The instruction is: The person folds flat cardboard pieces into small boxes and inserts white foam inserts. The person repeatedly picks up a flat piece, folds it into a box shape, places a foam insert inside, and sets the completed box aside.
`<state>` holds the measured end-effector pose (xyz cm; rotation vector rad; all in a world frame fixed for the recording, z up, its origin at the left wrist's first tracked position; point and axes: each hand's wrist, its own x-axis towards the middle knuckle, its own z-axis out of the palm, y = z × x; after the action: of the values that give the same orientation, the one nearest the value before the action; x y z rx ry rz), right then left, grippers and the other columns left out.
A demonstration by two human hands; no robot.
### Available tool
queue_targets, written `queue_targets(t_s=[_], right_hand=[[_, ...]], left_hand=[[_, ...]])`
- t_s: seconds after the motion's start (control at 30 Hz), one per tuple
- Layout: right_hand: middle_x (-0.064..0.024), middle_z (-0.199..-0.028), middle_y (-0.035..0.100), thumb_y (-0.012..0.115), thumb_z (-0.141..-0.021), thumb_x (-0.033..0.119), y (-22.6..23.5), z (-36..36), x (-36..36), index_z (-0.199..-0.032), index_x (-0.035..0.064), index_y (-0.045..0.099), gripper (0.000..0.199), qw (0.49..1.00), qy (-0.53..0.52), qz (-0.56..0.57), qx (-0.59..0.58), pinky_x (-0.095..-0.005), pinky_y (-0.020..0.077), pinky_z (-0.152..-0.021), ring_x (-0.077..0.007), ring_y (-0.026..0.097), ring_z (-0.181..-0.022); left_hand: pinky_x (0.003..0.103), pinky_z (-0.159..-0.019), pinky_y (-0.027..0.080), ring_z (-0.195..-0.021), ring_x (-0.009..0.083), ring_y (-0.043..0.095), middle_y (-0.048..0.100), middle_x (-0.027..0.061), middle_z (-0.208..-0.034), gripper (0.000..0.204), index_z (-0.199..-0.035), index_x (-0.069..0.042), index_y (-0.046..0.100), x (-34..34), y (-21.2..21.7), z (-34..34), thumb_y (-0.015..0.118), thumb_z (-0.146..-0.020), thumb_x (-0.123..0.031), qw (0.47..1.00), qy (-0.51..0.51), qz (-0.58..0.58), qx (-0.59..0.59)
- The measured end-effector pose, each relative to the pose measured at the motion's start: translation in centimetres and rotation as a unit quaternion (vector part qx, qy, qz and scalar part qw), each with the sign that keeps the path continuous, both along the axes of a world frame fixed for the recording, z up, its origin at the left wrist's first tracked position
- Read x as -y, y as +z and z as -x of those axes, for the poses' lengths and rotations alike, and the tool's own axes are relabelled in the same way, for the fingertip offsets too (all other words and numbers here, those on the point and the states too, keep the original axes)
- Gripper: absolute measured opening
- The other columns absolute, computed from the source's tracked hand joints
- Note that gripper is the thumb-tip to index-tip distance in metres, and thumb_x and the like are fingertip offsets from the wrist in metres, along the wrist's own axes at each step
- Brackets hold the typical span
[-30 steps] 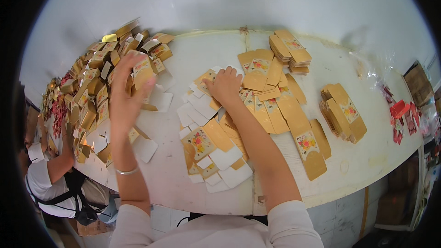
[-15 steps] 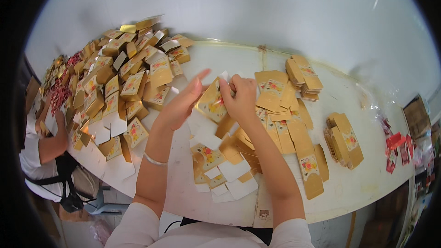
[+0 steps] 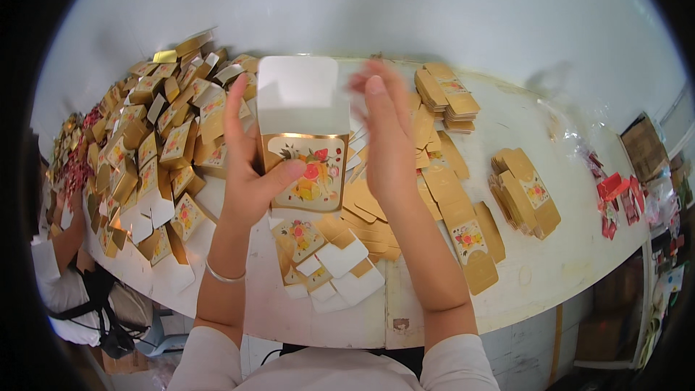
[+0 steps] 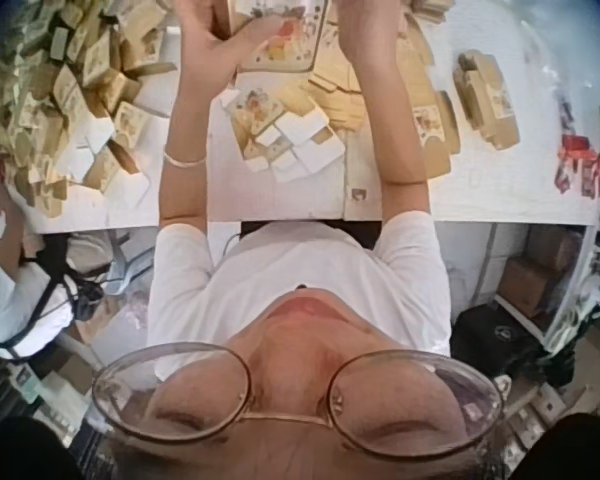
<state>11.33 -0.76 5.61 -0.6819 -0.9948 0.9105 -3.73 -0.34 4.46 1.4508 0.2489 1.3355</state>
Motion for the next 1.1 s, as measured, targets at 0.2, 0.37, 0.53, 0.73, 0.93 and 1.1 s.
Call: queue_targets(t_s=[0.2, 0.37, 0.53, 0.73, 0.93, 1.1], right_hand=[[-0.0107, -0.102, 0.056, 0.05, -0.084, 0.017, 0.2, 0.7, 0.7, -0.111, 0.0, 0.047, 0.032, 0.931, 0.27, 0.176, -0.172, -0.0316, 0.0477, -0.075, -0.0181, 0.058, -0.088], [-0.0087, -0.094, 0.058, 0.047, -0.074, -0.003, -1.1, 1.5, 0.1, -0.102, 0.0, 0.053, 0.028, 0.949, 0.192, 0.196, -0.155, -0.0306, 0.0469, -0.072, -0.0158, 0.057, -0.082], [-0.0073, -0.083, 0.059, 0.044, -0.069, -0.008, -2.2, 0.9, -0.7, -0.089, -0.0011, 0.058, 0.026, 0.967, 0.141, 0.143, -0.156, -0.0271, 0.0451, -0.068, -0.014, 0.054, -0.073], [-0.009, -0.087, 0.06, 0.045, -0.069, -0.006, -2.0, 0.2, -0.7, -0.09, -0.002, 0.059, 0.025, 0.966, 0.141, 0.105, -0.187, -0.0266, 0.0434, -0.073, -0.0156, 0.055, -0.08], [-0.0083, -0.099, 0.06, 0.056, -0.082, 0.012, 0.2, 0.0, 0.0, -0.094, -0.0001, 0.062, 0.018, 0.984, 0.178, -0.015, -0.003, -0.025, 0.0423, -0.075, -0.0146, 0.055, -0.088], [-0.0055, -0.093, 0.06, 0.061, -0.081, 0.011, -0.1, 0.0, 0.1, -0.09, -0.0001, 0.064, 0.015, 0.985, 0.08, -0.055, 0.145, -0.022, 0.0436, -0.068, -0.0097, 0.055, -0.081]], left_hand=[[0.025, -0.074, 0.044, -0.086, 0.0119, 0.051, 0.047, 0.0078, -0.104, 0.046, -0.114, -0.005, 0.038, -0.7, -1.5, -0.3, 0.063, -0.076, -0.003, 0.987, 0.108, -0.115, -0.041], [0.02, -0.062, 0.039, -0.073, 0.0054, 0.045, 0.047, 0.0034, -0.095, 0.032, -0.107, -0.005, 0.043, -1.7, -1.3, 2.0, 0.06, -0.081, -0.009, 0.969, 0.07, -0.058, -0.229], [0.02, -0.062, 0.039, -0.072, 0.0058, 0.045, 0.049, 0.0032, -0.095, 0.032, -0.108, -0.005, 0.043, -0.7, 0.2, 2.3, 0.06, -0.082, -0.012, 0.976, 0.023, 0.035, -0.212], [0.023, -0.068, 0.042, -0.08, 0.0106, 0.05, 0.05, 0.0057, -0.097, 0.035, -0.111, -0.006, 0.04, -1.1, -0.7, 1.4, 0.059, -0.083, -0.012, 0.965, 0.052, -0.106, -0.234], [0.027, -0.073, 0.048, -0.087, 0.0166, 0.054, 0.046, 0.012, -0.108, 0.049, -0.114, -0.008, 0.027, -1.2, -1.1, 0.5, 0.061, -0.079, -0.002, 0.983, 0.105, -0.113, -0.097], [0.029, -0.075, 0.048, -0.09, 0.0173, 0.053, 0.046, 0.0131, -0.108, 0.065, -0.121, -0.01, 0.018, -0.7, -1.0, 0.3, 0.062, -0.075, 0.002, 0.991, 0.07, -0.073, -0.092]])
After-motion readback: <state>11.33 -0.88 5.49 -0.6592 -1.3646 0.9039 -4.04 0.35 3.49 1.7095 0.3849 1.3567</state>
